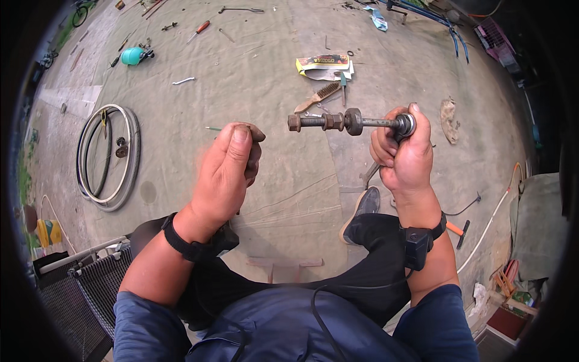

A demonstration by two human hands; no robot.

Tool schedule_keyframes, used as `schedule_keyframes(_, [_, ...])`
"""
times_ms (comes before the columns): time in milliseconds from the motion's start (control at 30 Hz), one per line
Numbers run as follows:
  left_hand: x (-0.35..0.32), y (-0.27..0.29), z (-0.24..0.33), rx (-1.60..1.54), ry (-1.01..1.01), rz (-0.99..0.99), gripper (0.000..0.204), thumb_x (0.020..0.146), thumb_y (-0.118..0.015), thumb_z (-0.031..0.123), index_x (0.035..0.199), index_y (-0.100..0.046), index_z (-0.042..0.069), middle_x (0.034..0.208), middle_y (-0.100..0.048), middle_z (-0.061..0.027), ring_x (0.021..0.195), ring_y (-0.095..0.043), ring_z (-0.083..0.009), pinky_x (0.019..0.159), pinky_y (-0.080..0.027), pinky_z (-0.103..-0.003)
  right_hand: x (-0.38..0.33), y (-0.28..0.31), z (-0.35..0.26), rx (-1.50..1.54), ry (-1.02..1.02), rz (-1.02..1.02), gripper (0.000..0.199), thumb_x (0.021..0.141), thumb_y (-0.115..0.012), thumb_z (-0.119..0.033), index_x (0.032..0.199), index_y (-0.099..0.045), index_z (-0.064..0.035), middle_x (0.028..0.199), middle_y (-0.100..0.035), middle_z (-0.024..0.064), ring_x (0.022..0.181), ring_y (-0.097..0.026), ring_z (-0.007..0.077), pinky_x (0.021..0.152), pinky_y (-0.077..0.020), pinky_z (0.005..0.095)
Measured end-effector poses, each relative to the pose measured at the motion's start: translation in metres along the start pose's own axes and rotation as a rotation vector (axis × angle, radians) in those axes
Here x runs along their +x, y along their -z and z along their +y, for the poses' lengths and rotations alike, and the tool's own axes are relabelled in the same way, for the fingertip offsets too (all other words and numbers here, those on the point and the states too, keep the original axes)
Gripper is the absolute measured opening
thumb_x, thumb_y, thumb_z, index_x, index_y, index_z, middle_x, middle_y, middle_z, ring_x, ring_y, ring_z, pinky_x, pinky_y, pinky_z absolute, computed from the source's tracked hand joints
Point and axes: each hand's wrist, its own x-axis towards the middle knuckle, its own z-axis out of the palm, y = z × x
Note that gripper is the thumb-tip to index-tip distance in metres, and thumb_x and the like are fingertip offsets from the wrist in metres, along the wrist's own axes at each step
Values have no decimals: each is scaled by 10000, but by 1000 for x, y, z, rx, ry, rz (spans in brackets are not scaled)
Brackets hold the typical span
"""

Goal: The person assembles a mechanical component by threading a nut onto a threaded rod and tightening it with a wrench. They repeatedly adjust the nut and rod, using the wrench to secure the assembly.

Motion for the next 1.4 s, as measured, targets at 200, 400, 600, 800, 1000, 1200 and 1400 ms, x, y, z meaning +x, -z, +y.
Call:
schedule_keyframes(200, [-7, -26, 7, -391, 525, -184, 562, 1060, -419, 598, 1086, -559, 54, 771, -468, -21, 542, -337, -90, 475, -296, -232, -9, 5, -3, -442, 247, 81, 472, 1050, -341, -405, 854, -562, -37, 635, -471, 20, 585, -423, 90, 531, -314, 256])
schedule_keyframes(400, [-4, -27, 11, -517, 649, -201, 575, 1058, -387, 621, 1065, -561, 72, 761, -473, -5, 528, -329, -77, 461, -288, -231, -18, 10, -9, -756, 407, -77, 434, 1030, -388, -324, 809, -585, -6, 684, -531, 33, 624, -473, 102, 569, -361, 271])
schedule_keyframes(600, [-2, -24, 8, -631, 775, -241, 563, 1062, -372, 619, 1051, -559, 89, 747, -476, 16, 517, -327, -68, 448, -283, -221, -20, 5, -13, -850, 762, -357, 288, 972, -466, -205, 803, -589, -6, 674, -539, 91, 563, -506, 191, 535, -396, 324])
schedule_keyframes(800, [-1, -25, 6, -660, 787, -233, 554, 1065, -374, 612, 1036, -560, 90, 743, -479, 18, 517, -331, -63, 439, -283, -217, -18, 5, -12, -855, 802, -386, 221, 938, -489, -159, 794, -586, -23, 658, -536, 92, 520, -497, 223, 500, -386, 343])
schedule_keyframes(1000, [0, -25, 2, -647, 827, -238, 556, 1059, -389, 616, 1030, -562, 88, 749, -478, 18, 520, -332, -64, 437, -287, -219, -19, 2, -18, -972, 977, -534, 136, 870, -547, -156, 803, -585, -44, 648, -526, 80, 512, -492, 270, 482, -374, 362])
schedule_keyframes(1200, [-5, -32, 8, -567, 749, -170, 545, 1059, -406, 609, 1027, -556, 86, 755, -456, 16, 538, -350, -69, 449, -286, -216, -22, 8, -9, -880, 775, -384, 269, 971, -497, -234, 819, -594, -35, 668, -522, 95, 543, -505, 238, 519, -379, 337])
schedule_keyframes(1400, [-15, -42, 8, -212, 119, -29, 434, 1095, -435, 476, 1057, -548, 58, 788, -465, 13, 567, -364, -74, 490, -325, -219, -18, -4, 18, -205, 33, -12, 496, 1064, -335, -450, 789, -519, -81, 570, -382, 9, 482, -343, 118, 477, -285, 277])
